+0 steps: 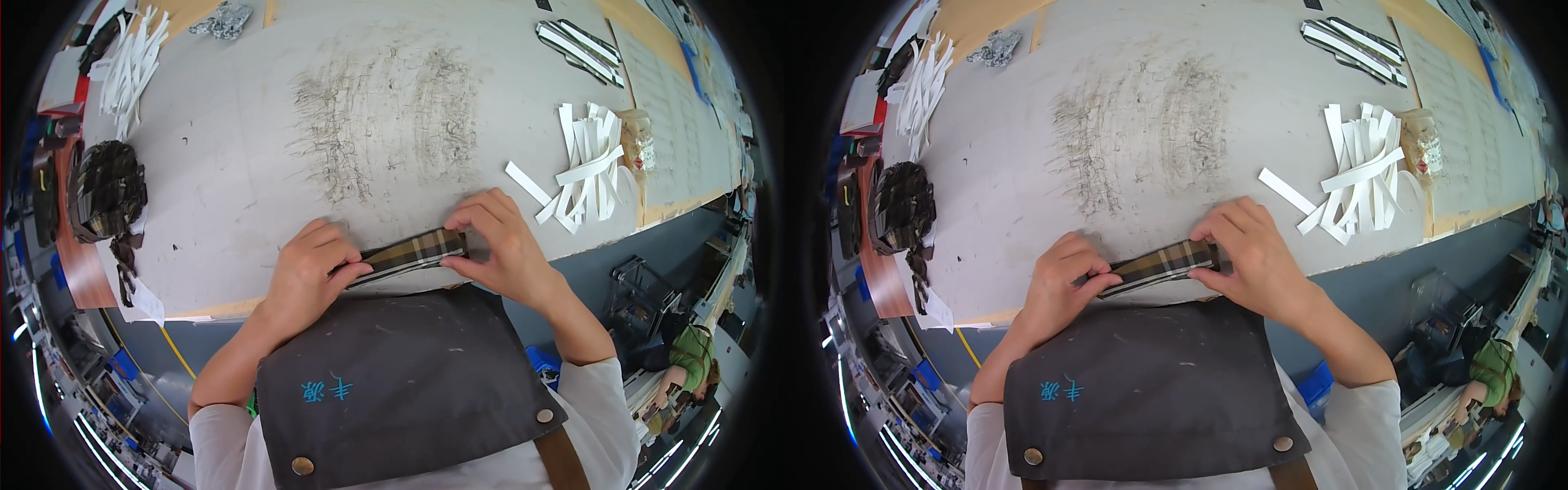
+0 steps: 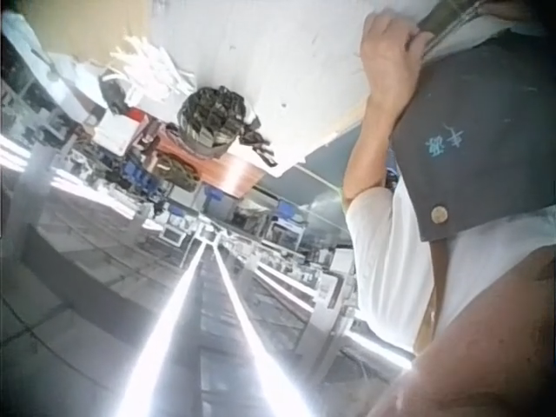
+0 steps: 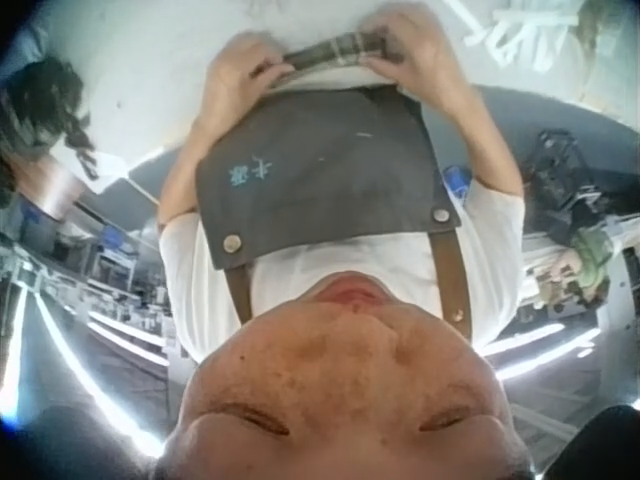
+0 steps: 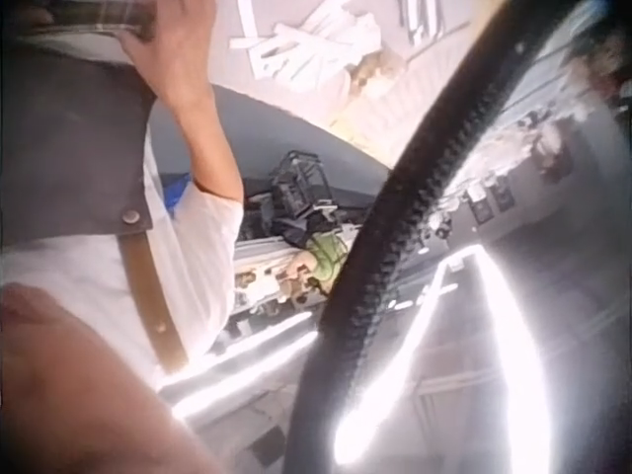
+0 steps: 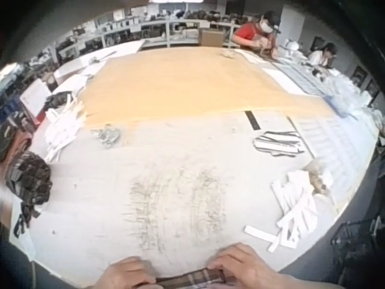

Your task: Aligning patterned fabric strips, applying liquid adhesive from a bottle, and pressing them down into stacks.

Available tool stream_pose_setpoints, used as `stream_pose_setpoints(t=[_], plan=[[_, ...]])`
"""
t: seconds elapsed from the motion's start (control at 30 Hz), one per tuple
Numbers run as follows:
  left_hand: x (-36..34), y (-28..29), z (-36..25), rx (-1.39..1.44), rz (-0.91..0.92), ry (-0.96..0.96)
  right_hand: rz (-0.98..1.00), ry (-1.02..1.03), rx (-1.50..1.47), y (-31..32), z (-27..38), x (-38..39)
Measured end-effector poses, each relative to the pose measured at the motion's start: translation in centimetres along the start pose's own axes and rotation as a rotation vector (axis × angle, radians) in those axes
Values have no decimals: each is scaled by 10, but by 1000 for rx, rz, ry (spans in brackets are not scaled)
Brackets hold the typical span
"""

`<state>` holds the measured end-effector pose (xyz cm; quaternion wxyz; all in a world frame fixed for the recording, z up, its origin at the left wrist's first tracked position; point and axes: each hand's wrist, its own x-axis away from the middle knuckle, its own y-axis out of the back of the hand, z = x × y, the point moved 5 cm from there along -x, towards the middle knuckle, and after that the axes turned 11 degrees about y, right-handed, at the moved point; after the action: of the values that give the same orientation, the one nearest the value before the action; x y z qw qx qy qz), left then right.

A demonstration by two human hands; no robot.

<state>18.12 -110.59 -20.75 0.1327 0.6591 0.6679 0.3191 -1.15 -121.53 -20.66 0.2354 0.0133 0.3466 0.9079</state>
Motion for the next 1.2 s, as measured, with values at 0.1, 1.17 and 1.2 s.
stream_pose_setpoints(t=[0.1,1.17,1.2], plan=[[0,4,-3,-7,-17,-33,35,-36,-32,-3,-2,2],[-33,31,18,432,32,446,-245,-458,-825,14,-17,-18],[-33,32,19,435,28,453,-245,-459,-826,14,-18,-19]])
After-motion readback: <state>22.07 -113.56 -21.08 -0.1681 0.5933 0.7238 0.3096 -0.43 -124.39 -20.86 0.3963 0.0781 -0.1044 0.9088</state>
